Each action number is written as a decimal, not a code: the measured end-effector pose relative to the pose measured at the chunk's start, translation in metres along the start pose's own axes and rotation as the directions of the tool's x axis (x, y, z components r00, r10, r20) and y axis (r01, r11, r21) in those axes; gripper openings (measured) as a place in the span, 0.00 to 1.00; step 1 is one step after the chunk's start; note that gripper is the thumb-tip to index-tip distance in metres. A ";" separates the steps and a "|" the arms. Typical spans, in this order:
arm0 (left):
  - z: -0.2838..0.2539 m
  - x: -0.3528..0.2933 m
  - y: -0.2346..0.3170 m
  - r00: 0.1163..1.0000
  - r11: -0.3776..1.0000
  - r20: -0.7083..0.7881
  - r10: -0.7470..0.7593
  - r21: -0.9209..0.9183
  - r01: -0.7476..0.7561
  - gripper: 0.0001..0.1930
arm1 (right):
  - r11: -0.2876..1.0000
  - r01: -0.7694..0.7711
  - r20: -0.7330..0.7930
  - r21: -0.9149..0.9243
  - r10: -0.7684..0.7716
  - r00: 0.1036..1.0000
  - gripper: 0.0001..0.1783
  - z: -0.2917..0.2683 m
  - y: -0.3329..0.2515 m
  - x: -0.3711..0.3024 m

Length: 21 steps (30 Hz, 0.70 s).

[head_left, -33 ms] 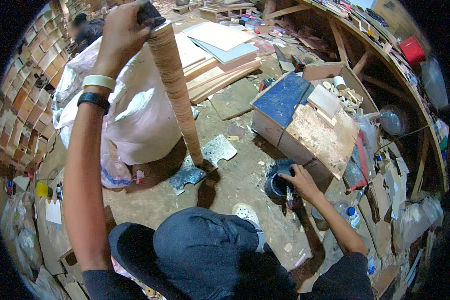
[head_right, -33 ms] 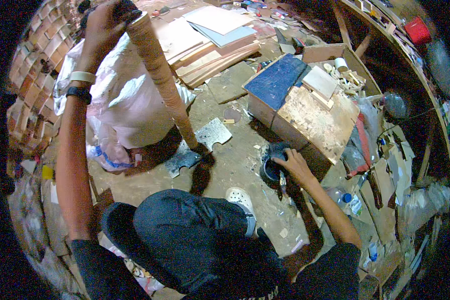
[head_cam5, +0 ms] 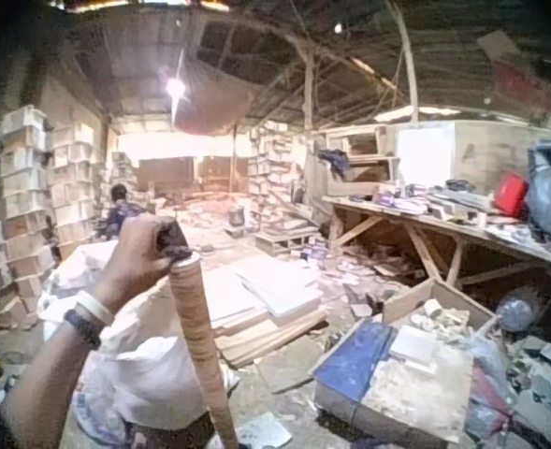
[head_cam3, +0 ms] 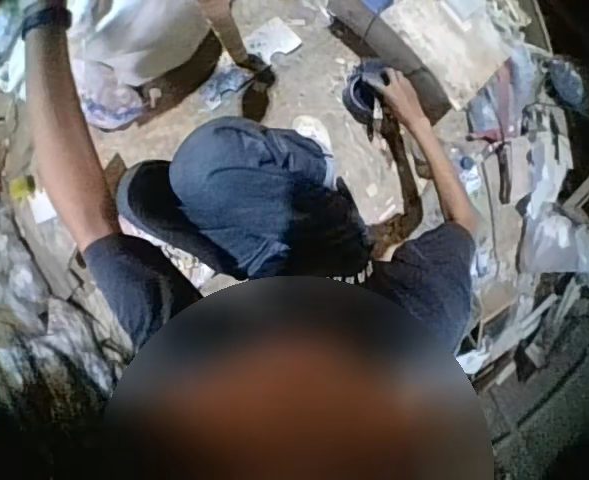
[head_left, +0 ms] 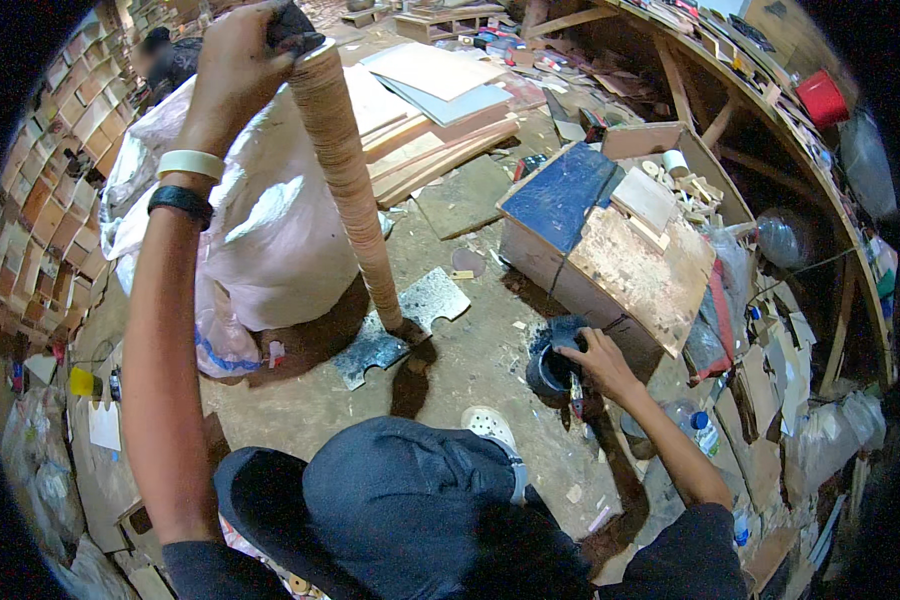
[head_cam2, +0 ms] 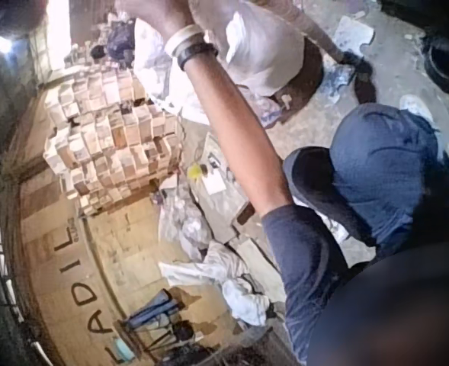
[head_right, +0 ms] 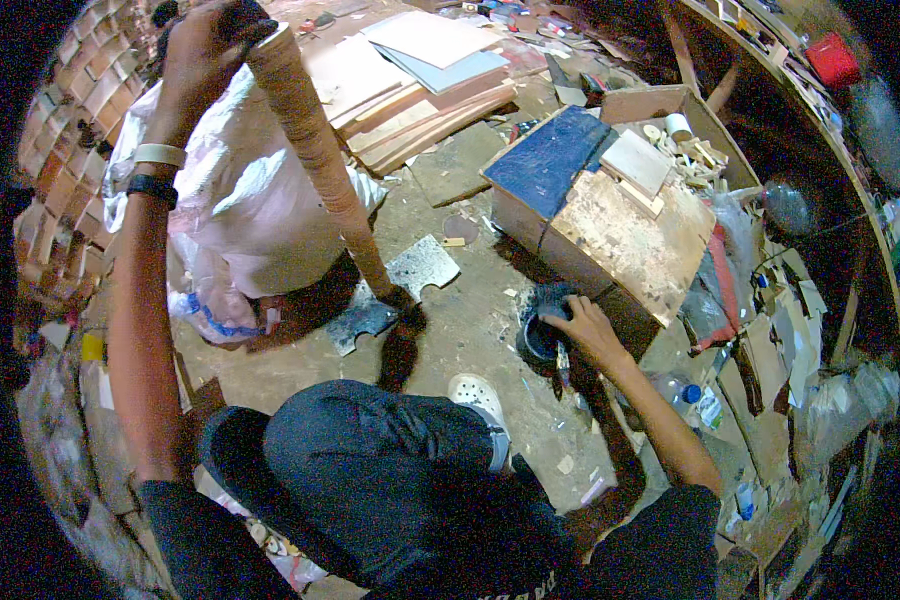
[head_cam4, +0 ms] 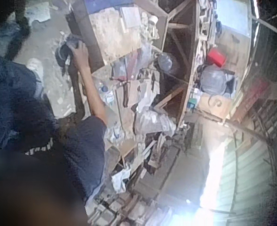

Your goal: The person paints a cylindrical wooden object black using a paintbrush and a small paint can. They repeatedly dip the brush into the paint and apply it to the object while seated on the floor.

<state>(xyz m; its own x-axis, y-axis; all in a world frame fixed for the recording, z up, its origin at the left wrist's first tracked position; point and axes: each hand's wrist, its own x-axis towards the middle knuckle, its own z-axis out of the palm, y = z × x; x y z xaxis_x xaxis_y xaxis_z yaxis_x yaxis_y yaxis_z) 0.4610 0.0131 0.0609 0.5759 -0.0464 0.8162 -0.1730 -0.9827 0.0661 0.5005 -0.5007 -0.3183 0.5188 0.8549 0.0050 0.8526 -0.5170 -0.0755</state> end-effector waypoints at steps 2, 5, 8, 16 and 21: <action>-0.003 0.002 0.009 0.999 0.993 -0.030 0.045 0.110 -0.042 0.06 | 1.000 -0.009 0.048 0.020 0.008 0.999 0.36 0.003 0.003 0.000; -0.006 0.008 0.018 1.000 0.998 -0.010 -0.018 0.055 0.018 0.05 | 0.997 0.033 -0.048 -0.067 -0.036 0.998 0.36 0.007 0.004 0.004; -0.011 0.006 0.021 0.995 0.990 0.052 -0.091 0.117 0.084 0.06 | 0.994 0.033 -0.122 -0.103 -0.045 0.991 0.36 0.006 -0.002 0.006; -0.005 -0.006 0.010 0.999 0.994 -0.043 0.023 0.110 -0.018 0.08 | 0.857 -0.185 -0.392 0.481 0.399 0.829 0.20 -0.023 -0.026 0.004; -0.005 -0.015 0.008 0.998 0.984 -0.067 0.002 0.175 0.009 0.09 | 0.699 -0.285 -0.286 0.657 0.580 0.763 0.15 -0.022 -0.036 -0.006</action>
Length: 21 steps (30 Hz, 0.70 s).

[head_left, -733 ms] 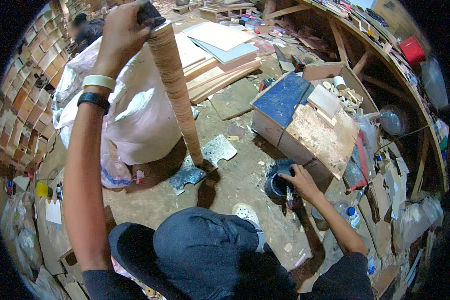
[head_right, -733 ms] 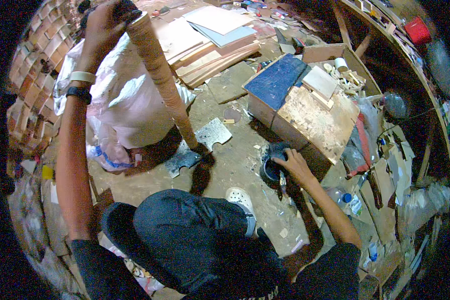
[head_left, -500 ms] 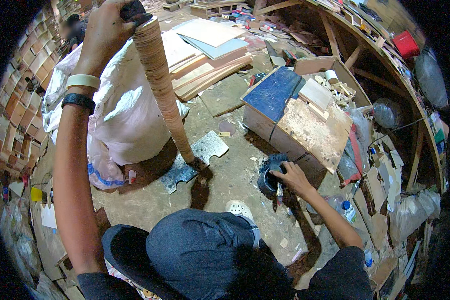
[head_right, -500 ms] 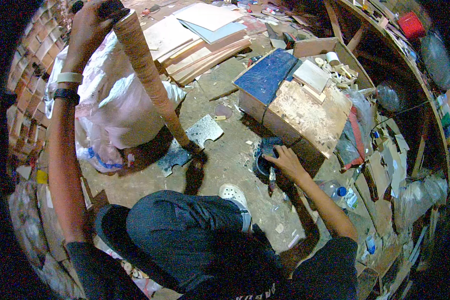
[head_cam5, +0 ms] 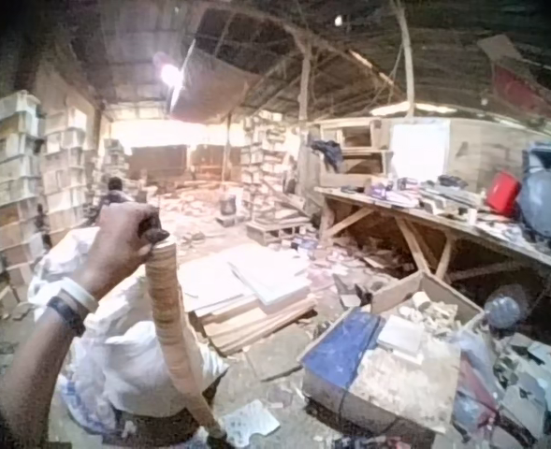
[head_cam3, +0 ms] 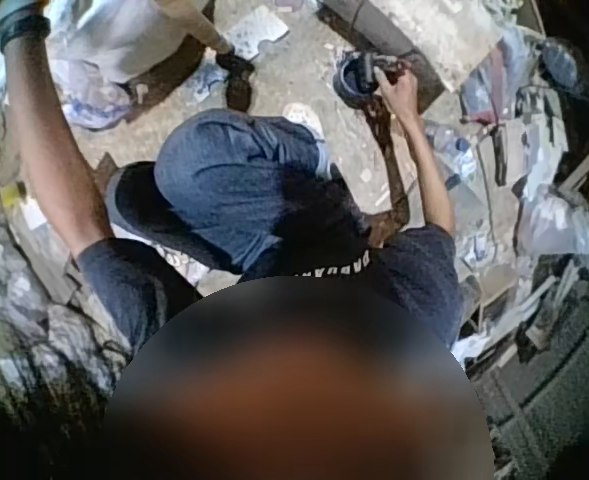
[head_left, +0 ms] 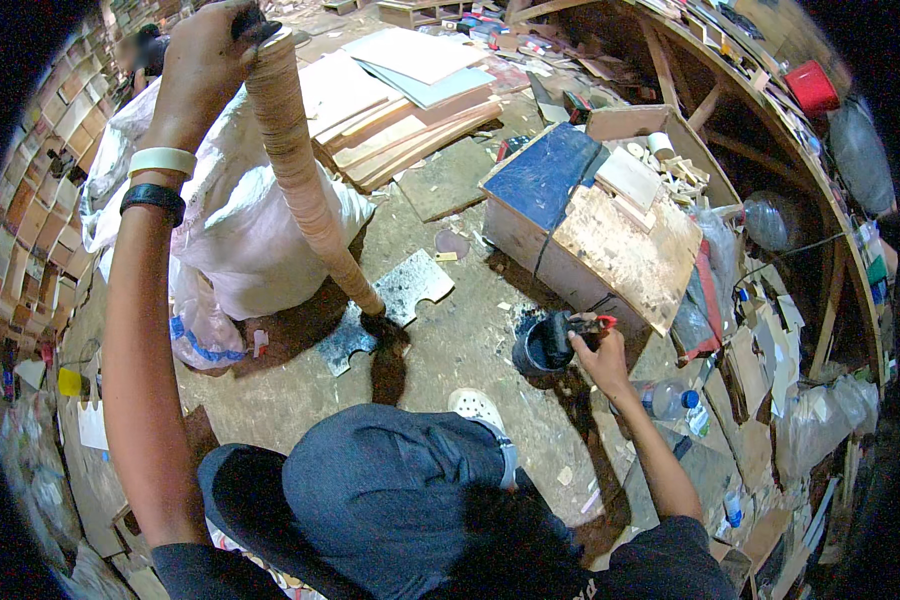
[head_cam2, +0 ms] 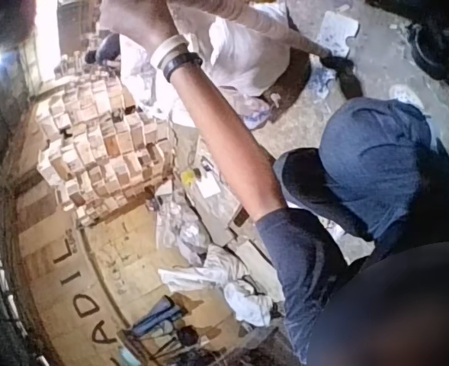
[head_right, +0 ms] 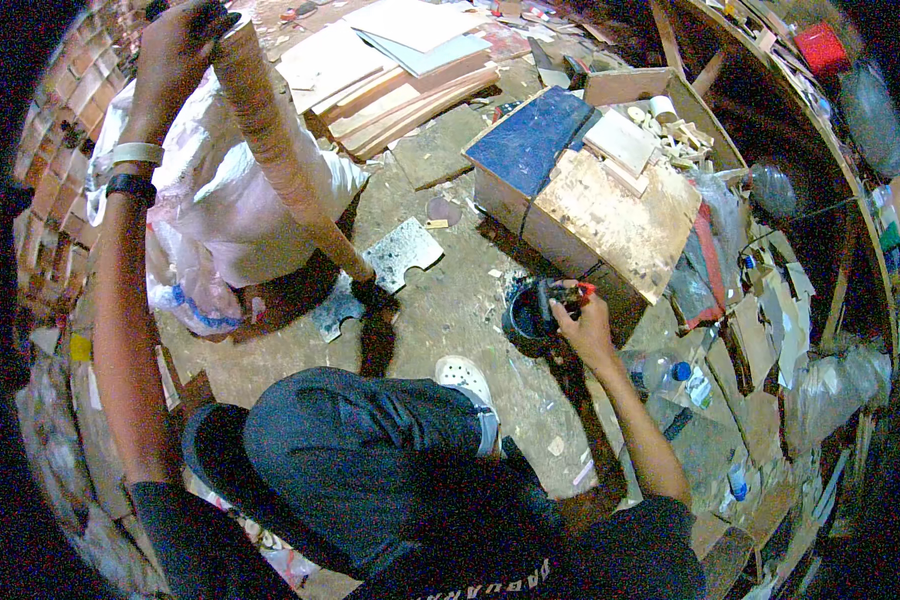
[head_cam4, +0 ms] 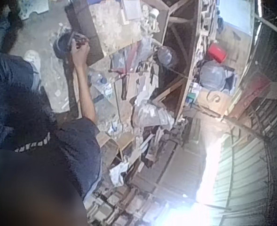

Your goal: The person paints a cylindrical wooden object black using a paintbrush and a small paint can. They repeatedly dip the brush into the paint and apply it to the object while seated on the floor.

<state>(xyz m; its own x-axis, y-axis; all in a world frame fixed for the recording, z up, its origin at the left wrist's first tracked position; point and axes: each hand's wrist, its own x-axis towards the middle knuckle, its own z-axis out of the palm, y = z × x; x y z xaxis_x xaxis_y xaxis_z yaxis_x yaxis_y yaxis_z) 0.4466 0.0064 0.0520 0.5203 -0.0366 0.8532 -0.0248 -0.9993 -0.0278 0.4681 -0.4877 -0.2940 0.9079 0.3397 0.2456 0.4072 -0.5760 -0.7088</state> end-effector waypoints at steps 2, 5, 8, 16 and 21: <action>0.000 -0.003 -0.002 0.995 0.993 -0.056 0.084 0.088 -0.079 0.09 | 0.996 0.086 -0.003 -0.017 -0.086 0.996 0.14 0.007 0.008 -0.005; 0.003 -0.001 -0.006 0.990 0.992 -0.059 0.129 0.002 -0.129 0.09 | 0.996 -0.014 0.066 -0.088 0.019 0.998 0.14 0.023 0.023 -0.009; 0.003 -0.002 -0.008 0.999 0.997 0.031 0.023 -0.075 -0.021 0.09 | 0.985 -0.040 0.102 -0.170 0.058 0.993 0.17 0.041 0.036 -0.009; 0.007 0.012 0.006 0.998 0.996 0.063 0.006 -0.087 0.000 0.10 | 0.969 -0.075 0.079 -0.233 0.096 0.992 0.15 0.037 0.024 -0.001; 0.005 0.013 0.011 0.994 0.991 0.100 -0.054 -0.116 0.066 0.09 | 0.991 -0.129 0.044 -0.037 0.130 0.990 0.12 -0.003 -0.012 -0.001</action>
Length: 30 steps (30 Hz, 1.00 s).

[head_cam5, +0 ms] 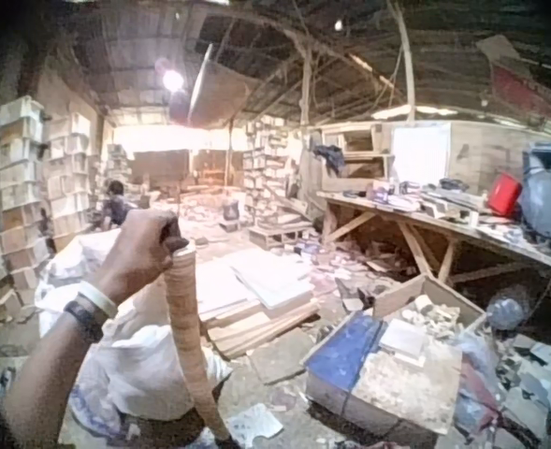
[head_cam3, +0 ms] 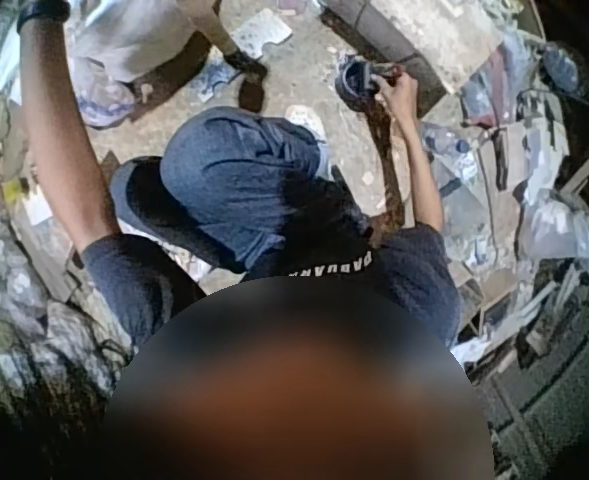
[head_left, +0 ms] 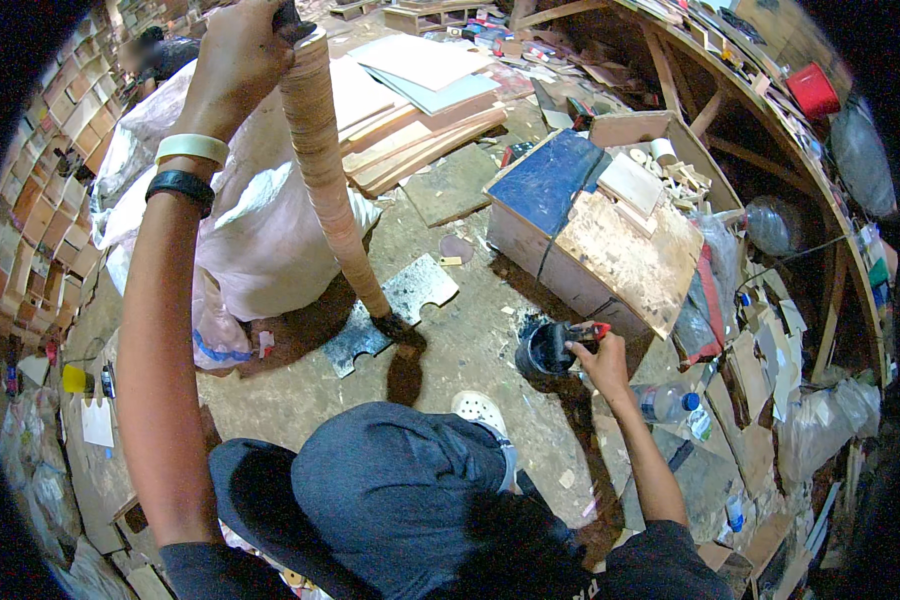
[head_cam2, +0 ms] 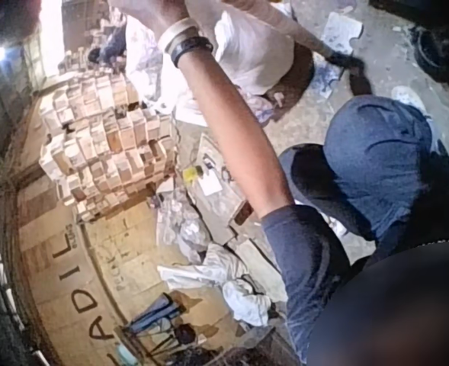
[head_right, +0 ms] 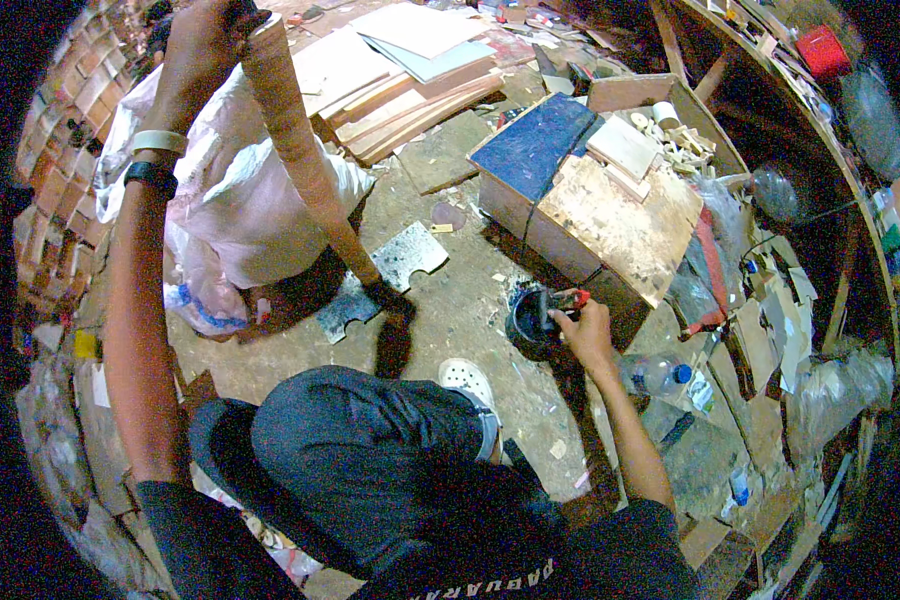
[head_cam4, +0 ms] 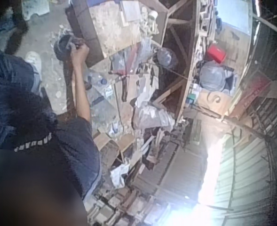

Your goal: The person paints a cylindrical wooden object black using a paintbrush and a small paint can. They repeatedly dip the brush into the paint and apply it to the object while seated on the floor.

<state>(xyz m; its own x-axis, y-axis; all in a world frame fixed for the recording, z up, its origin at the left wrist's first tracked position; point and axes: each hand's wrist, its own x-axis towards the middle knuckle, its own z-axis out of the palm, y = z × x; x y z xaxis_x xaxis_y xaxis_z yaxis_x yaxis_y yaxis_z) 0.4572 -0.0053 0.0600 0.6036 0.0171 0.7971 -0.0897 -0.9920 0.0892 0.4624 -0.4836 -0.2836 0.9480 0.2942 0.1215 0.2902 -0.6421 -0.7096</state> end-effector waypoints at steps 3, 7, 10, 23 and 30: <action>-0.001 0.002 0.001 0.998 0.997 -0.025 0.064 0.037 -0.063 0.11 | 1.000 0.019 -0.037 0.018 -0.018 0.999 0.11 -0.020 -0.019 -0.003; -0.001 0.006 0.001 0.994 0.993 -0.006 0.108 0.041 -0.107 0.11 | 0.999 0.013 -0.135 -0.037 -0.017 0.991 0.13 -0.033 -0.036 -0.002; 0.001 0.007 0.001 0.998 0.996 0.003 0.067 0.062 -0.067 0.10 | 0.998 0.067 -0.204 0.018 -0.062 0.977 0.11 -0.040 -0.044 0.001; 0.009 0.012 -0.004 0.995 0.991 -0.005 0.096 0.096 -0.095 0.10 | 0.934 0.216 -0.457 0.283 -0.067 0.887 0.13 -0.083 -0.089 -0.007; 0.008 0.008 -0.008 0.992 0.994 -0.067 0.105 0.044 -0.102 0.09 | 0.946 0.278 -0.326 -0.169 -0.320 0.889 0.12 -0.025 -0.042 -0.043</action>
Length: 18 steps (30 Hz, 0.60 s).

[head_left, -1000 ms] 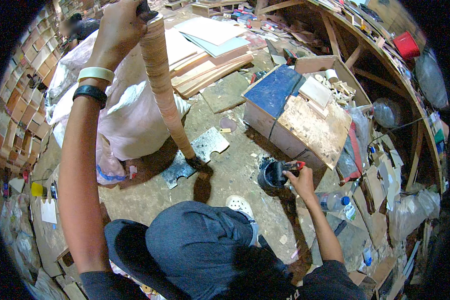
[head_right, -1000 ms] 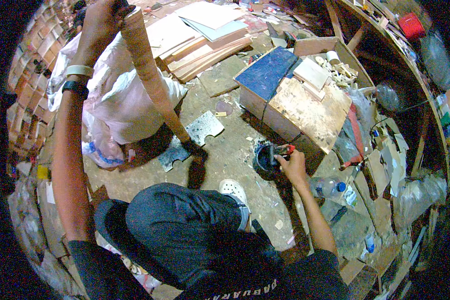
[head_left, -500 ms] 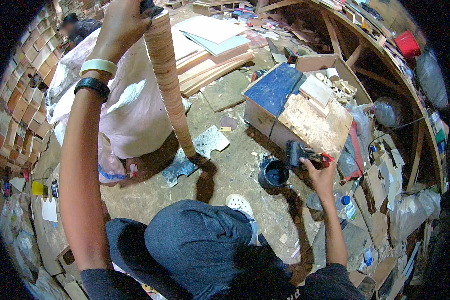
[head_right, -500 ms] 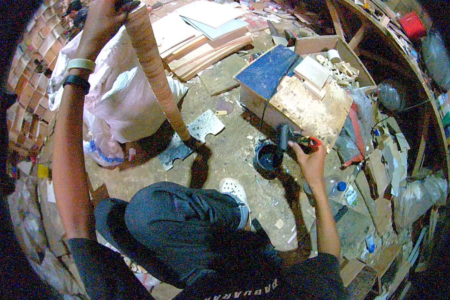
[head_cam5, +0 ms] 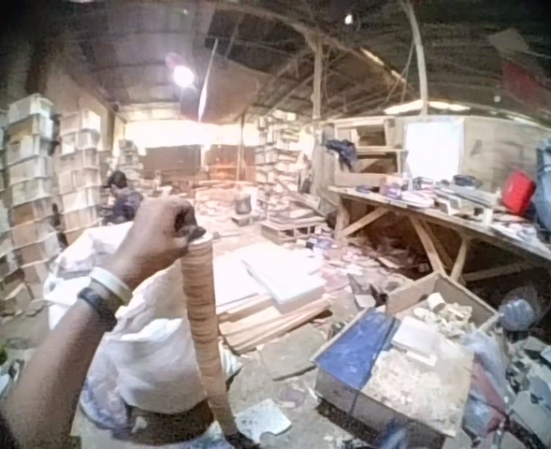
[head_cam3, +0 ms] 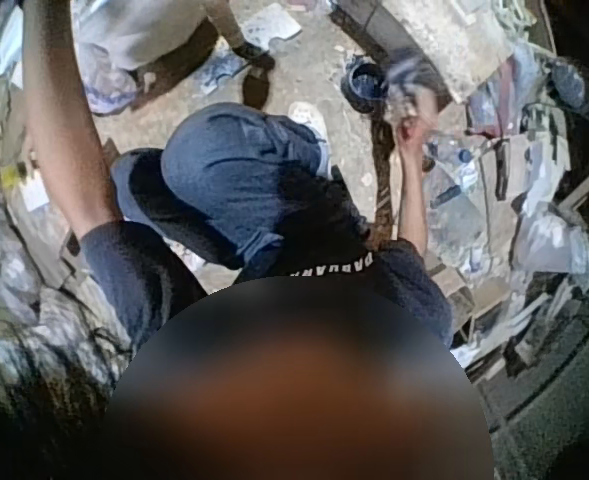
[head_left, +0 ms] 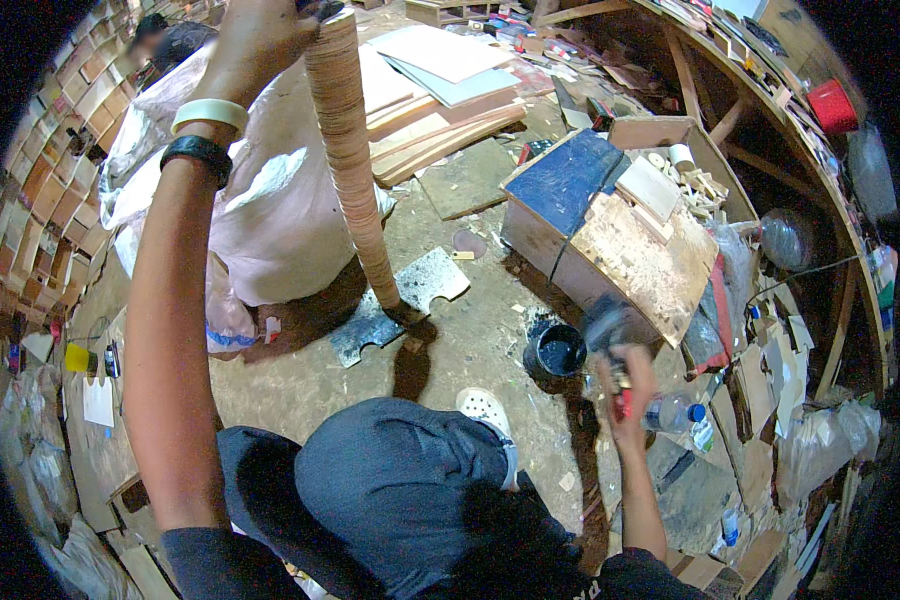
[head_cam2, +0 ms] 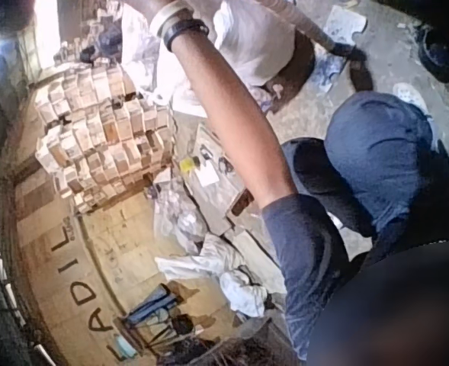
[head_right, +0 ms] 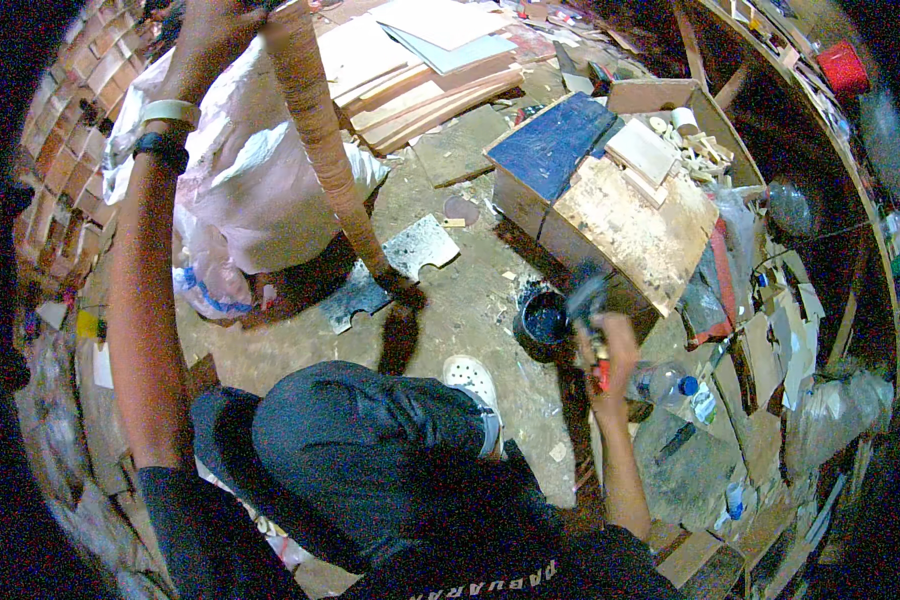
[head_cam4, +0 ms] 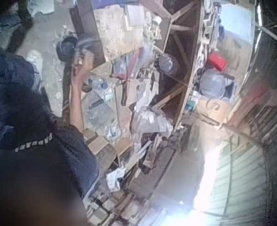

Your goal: The person paints a cylindrical wooden object black using a paintbrush and a small paint can. They repeatedly dip the brush into the paint and apply it to the object while seated on the floor.

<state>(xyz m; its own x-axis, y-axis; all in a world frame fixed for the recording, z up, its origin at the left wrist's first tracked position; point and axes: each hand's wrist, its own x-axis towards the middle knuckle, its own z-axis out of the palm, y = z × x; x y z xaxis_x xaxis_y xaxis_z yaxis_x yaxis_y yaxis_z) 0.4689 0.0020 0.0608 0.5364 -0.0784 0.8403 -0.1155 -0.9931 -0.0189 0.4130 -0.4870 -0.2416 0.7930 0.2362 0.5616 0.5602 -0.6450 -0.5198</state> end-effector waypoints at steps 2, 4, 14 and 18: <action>0.001 0.000 -0.002 1.000 1.000 -0.004 0.000 -0.002 0.000 0.08 | 0.993 -0.033 0.151 0.117 0.015 0.988 0.13 0.021 0.013 -0.024; 0.001 -0.001 -0.004 1.000 1.000 0.008 0.021 0.001 -0.021 0.08 | 0.999 -0.032 0.161 0.044 0.024 0.987 0.14 0.033 0.026 -0.034; 0.014 -0.001 -0.022 0.998 0.998 0.057 -0.015 0.062 0.011 0.07 | 0.983 -0.110 0.205 0.147 0.079 0.976 0.14 0.025 0.020 -0.030; 0.013 -0.004 -0.022 0.999 0.999 0.041 -0.023 0.033 0.022 0.06 | 0.988 -0.079 0.132 0.132 0.061 0.989 0.14 0.026 0.025 -0.031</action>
<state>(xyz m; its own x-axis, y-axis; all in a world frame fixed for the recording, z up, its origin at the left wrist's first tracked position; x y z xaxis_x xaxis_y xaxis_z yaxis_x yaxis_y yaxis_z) 0.4804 0.0234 0.0507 0.5725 -0.0591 0.8178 -0.0764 -0.9969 -0.0185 0.4081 -0.4914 -0.2886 0.8504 0.2904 0.4387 0.5228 -0.5597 -0.6430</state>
